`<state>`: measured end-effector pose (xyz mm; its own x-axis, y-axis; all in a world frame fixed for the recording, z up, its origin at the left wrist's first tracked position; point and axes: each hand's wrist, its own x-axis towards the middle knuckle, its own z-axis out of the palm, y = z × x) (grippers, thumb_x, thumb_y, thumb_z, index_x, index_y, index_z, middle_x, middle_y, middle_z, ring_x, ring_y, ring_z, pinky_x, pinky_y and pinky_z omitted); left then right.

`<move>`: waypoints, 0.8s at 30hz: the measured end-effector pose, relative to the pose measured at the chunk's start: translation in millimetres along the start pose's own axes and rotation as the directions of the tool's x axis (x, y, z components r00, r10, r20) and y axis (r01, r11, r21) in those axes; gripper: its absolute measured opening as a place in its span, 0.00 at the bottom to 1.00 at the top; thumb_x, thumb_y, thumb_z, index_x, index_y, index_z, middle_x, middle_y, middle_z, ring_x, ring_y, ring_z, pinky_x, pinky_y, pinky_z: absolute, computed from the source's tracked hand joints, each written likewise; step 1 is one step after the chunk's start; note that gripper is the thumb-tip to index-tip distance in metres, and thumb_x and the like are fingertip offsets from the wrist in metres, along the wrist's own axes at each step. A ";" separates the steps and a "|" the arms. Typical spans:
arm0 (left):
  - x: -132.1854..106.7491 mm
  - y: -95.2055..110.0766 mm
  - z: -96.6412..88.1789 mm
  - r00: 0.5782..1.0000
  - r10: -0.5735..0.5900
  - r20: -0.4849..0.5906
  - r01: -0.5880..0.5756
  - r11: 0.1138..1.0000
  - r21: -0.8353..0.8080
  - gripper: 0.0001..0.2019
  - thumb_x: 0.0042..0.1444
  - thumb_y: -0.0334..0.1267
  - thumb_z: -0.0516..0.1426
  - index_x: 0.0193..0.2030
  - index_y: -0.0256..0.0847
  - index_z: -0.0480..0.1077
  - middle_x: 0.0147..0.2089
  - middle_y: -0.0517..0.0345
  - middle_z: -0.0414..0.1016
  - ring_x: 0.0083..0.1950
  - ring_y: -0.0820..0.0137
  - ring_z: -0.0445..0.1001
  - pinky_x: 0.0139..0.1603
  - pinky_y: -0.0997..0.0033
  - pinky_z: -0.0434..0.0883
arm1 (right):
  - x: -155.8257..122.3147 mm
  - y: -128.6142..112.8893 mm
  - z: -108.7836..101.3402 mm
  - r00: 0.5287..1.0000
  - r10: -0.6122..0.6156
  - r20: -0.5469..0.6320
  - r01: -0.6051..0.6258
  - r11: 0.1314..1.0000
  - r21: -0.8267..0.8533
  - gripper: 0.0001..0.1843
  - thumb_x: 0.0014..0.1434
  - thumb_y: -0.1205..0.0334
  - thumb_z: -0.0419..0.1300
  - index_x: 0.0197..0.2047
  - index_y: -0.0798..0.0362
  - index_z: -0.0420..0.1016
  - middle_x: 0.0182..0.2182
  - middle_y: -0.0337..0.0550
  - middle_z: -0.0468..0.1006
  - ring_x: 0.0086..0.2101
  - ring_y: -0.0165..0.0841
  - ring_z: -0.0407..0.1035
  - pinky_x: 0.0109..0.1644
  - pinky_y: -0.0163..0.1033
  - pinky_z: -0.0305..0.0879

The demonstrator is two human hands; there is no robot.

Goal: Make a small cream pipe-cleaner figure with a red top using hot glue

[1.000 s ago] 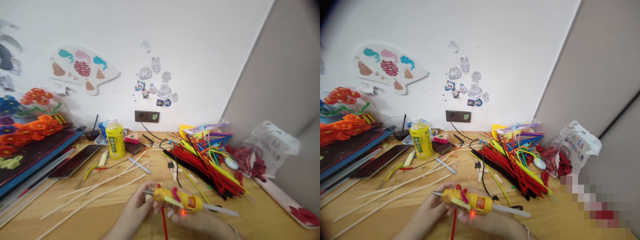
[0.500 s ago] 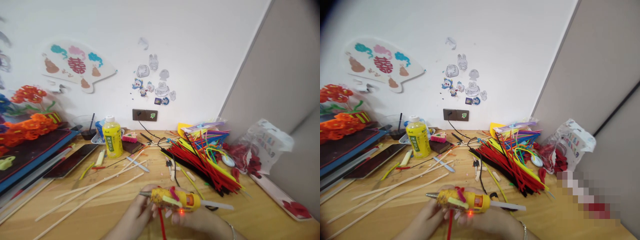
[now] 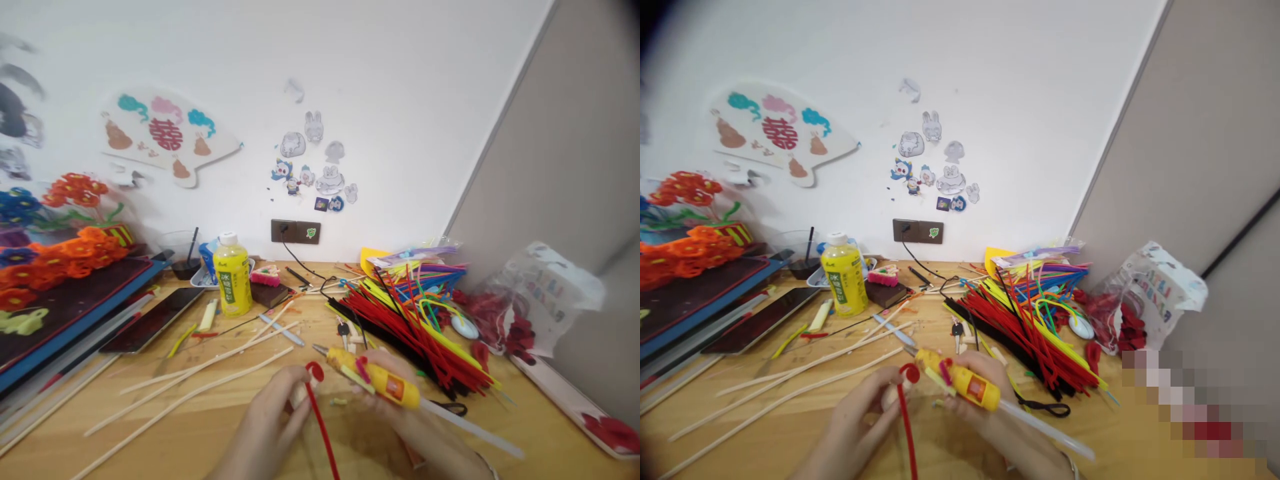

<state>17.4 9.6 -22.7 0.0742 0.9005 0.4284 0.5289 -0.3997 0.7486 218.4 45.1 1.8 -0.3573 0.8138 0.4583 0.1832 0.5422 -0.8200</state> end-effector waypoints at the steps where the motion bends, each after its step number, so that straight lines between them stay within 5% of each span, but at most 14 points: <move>1: 0.2 -0.5 -2.1 0.998 0.060 -0.027 -0.059 0.997 0.050 0.05 0.54 0.31 0.54 0.37 0.43 0.69 0.29 0.58 0.76 0.29 0.69 0.74 0.30 0.75 0.71 | 0.2 1.9 -0.1 0.997 -0.072 -0.010 0.071 0.996 -0.055 0.19 0.51 0.42 0.58 0.33 0.51 0.72 0.25 0.42 0.73 0.26 0.35 0.67 0.32 0.39 0.65; 6: 0.6 -11.6 -9.0 0.950 0.295 -0.105 -0.264 0.935 0.238 0.11 0.54 0.27 0.53 0.44 0.44 0.66 0.41 0.53 0.79 0.39 0.68 0.78 0.38 0.75 0.74 | -0.2 21.8 1.5 0.945 -0.311 0.102 0.326 0.923 -0.207 0.21 0.53 0.40 0.55 0.30 0.51 0.70 0.22 0.42 0.71 0.23 0.34 0.66 0.26 0.37 0.61; 10: 0.6 -24.1 -10.6 0.888 0.440 -0.131 -0.353 0.837 0.418 0.11 0.55 0.28 0.54 0.44 0.44 0.67 0.46 0.49 0.79 0.44 0.64 0.78 0.41 0.71 0.74 | -2.1 30.7 3.6 0.933 -0.348 0.086 0.359 0.899 -0.253 0.21 0.54 0.40 0.54 0.31 0.51 0.69 0.22 0.41 0.70 0.23 0.33 0.64 0.25 0.36 0.58; 18: -1.8 -15.1 -16.1 0.937 0.344 -0.064 -0.265 0.816 0.514 0.17 0.56 0.33 0.54 0.54 0.44 0.66 0.48 0.49 0.78 0.45 0.61 0.78 0.41 0.67 0.75 | -1.2 15.3 5.4 0.926 -0.368 0.082 0.373 0.863 -0.340 0.24 0.56 0.38 0.49 0.25 0.50 0.66 0.18 0.38 0.65 0.19 0.31 0.59 0.21 0.36 0.54; 24: -2.4 -22.3 -18.5 0.864 0.497 -0.077 -0.387 0.755 0.530 0.18 0.56 0.32 0.54 0.54 0.45 0.67 0.49 0.48 0.78 0.45 0.61 0.77 0.41 0.67 0.75 | -2.9 22.8 5.1 0.942 -0.329 0.074 0.334 0.880 -0.338 0.20 0.56 0.41 0.52 0.28 0.49 0.66 0.19 0.37 0.65 0.20 0.32 0.61 0.22 0.37 0.54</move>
<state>-10.2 13.2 -31.1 0.2623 0.5667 0.7811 0.8183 -0.5596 0.1312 218.9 54.1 -20.0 -0.4645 0.5724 0.6757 0.3518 0.8195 -0.4524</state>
